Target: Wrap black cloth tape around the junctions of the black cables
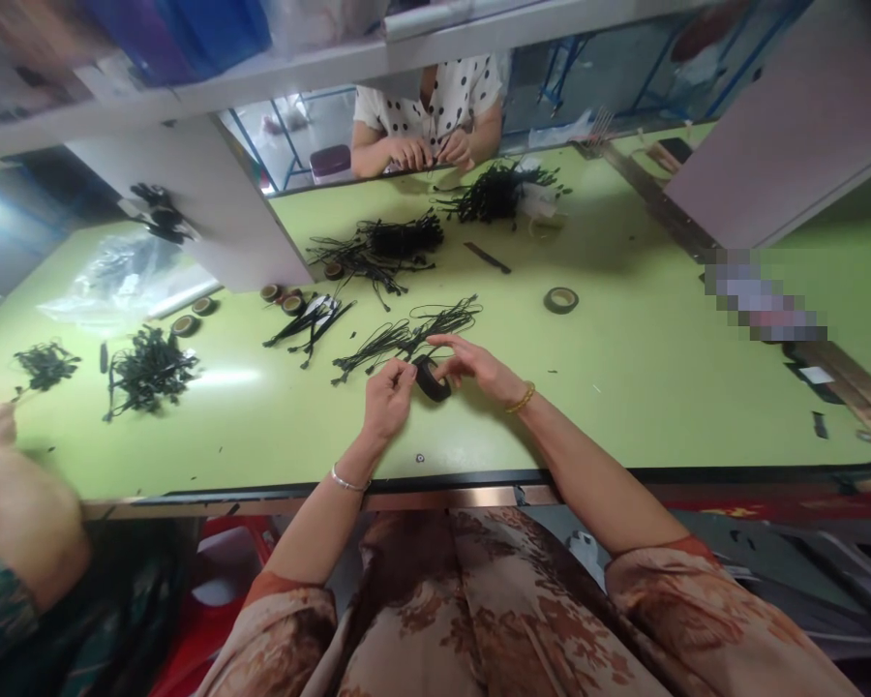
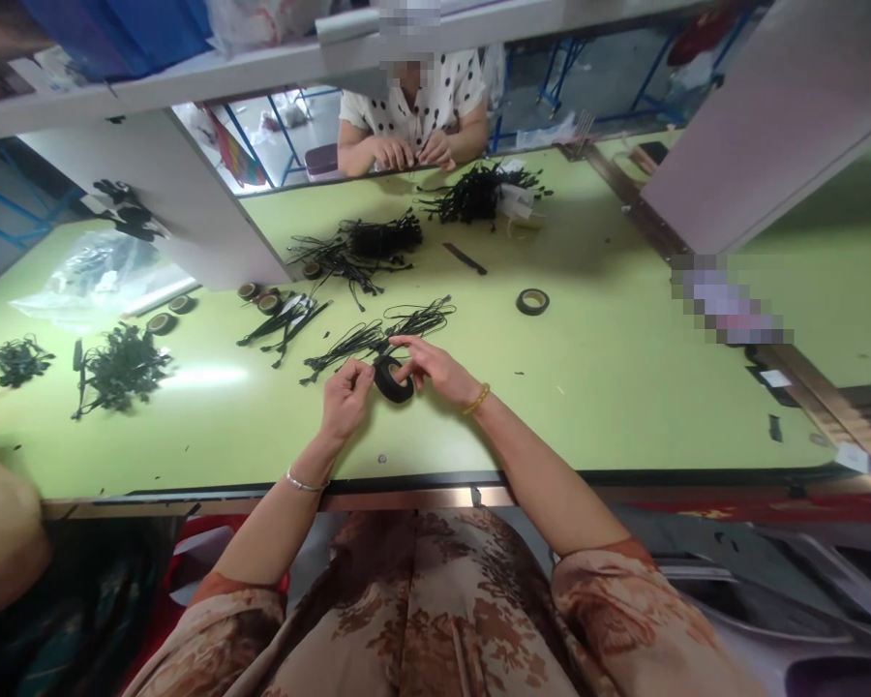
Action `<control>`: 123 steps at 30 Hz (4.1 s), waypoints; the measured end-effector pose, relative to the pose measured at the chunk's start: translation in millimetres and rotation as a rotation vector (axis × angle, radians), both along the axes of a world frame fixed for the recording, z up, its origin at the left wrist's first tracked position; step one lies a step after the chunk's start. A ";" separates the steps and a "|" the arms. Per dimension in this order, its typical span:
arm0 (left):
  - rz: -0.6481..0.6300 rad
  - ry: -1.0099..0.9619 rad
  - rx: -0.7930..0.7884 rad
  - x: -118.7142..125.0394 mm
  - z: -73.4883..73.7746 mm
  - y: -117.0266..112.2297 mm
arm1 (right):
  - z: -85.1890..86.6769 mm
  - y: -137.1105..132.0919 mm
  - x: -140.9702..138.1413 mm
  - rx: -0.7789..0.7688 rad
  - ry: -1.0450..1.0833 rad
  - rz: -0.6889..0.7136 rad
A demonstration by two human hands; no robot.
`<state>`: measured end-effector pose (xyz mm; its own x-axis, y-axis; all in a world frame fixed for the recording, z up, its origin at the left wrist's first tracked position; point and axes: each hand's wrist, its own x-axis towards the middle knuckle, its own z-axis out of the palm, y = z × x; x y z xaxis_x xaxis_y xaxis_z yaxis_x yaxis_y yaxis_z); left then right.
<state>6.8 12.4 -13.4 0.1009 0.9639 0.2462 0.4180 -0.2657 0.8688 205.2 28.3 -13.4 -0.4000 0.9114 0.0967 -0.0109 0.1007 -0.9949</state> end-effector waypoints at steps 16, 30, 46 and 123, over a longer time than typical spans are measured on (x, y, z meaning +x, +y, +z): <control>-0.300 0.525 0.295 1.3 -8.7 -4.9 | 6.1 -1.4 -4.6 -0.372 0.448 -0.127; -0.280 0.785 0.218 -1.0 -7.7 -3.9 | 17.1 -8.6 4.1 -0.053 0.397 -0.023; -0.077 0.544 -0.050 3.6 -9.6 0.2 | 13.2 -6.9 7.2 0.133 0.052 -0.042; -0.181 -0.678 -0.657 2.5 5.6 4.3 | 24.2 -10.3 13.3 0.323 -0.171 0.037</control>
